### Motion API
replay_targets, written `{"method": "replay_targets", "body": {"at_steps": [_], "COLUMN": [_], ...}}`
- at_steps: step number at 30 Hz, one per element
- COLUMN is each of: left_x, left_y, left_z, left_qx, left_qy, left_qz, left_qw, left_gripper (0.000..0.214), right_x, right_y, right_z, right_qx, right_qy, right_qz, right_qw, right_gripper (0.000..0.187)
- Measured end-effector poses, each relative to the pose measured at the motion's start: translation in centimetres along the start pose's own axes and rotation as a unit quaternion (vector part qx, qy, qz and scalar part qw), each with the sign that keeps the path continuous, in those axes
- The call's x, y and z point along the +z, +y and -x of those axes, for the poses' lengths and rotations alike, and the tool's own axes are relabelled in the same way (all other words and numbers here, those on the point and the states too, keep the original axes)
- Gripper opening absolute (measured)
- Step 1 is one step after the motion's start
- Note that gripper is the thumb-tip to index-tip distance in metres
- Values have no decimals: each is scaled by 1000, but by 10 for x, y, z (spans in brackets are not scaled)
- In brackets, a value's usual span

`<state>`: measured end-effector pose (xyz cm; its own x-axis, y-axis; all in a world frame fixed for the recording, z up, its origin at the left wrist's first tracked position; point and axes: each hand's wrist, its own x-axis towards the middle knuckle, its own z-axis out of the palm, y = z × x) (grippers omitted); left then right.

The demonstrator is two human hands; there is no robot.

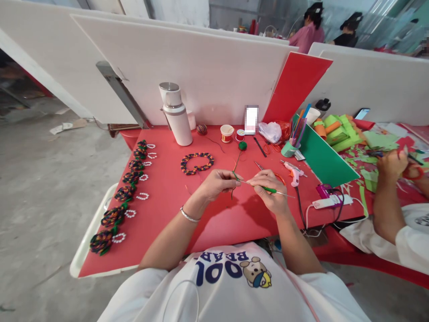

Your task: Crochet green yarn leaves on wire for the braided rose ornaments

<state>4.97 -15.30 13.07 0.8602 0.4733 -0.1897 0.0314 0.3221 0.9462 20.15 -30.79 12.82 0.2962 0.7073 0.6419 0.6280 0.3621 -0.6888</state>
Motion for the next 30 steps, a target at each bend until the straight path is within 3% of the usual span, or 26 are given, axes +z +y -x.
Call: {"method": "replay_targets", "body": {"at_steps": [12, 19, 24, 30], "left_x": [1, 1, 1, 6], "left_y": [0, -4, -9, -7], "left_z": [1, -1, -4, -3], "left_qx": [25, 27, 20, 16], "left_qy": [-6, -11, -24, -14], "left_qz": [-73, -45, -23, 10], "left_qw": [997, 999, 999, 1000], "left_gripper": [23, 23, 28, 37], "right_x": [2, 10, 18, 22], "right_y": [-6, -3, 8, 10], "right_z": [-1, 4, 13, 16], "right_qx": [-19, 0, -4, 38], "right_qy": [-17, 3, 55, 69], "right_qz": [40, 25, -23, -23], "right_qw": [999, 1000, 998, 997], "right_gripper": [18, 16, 17, 13]}}
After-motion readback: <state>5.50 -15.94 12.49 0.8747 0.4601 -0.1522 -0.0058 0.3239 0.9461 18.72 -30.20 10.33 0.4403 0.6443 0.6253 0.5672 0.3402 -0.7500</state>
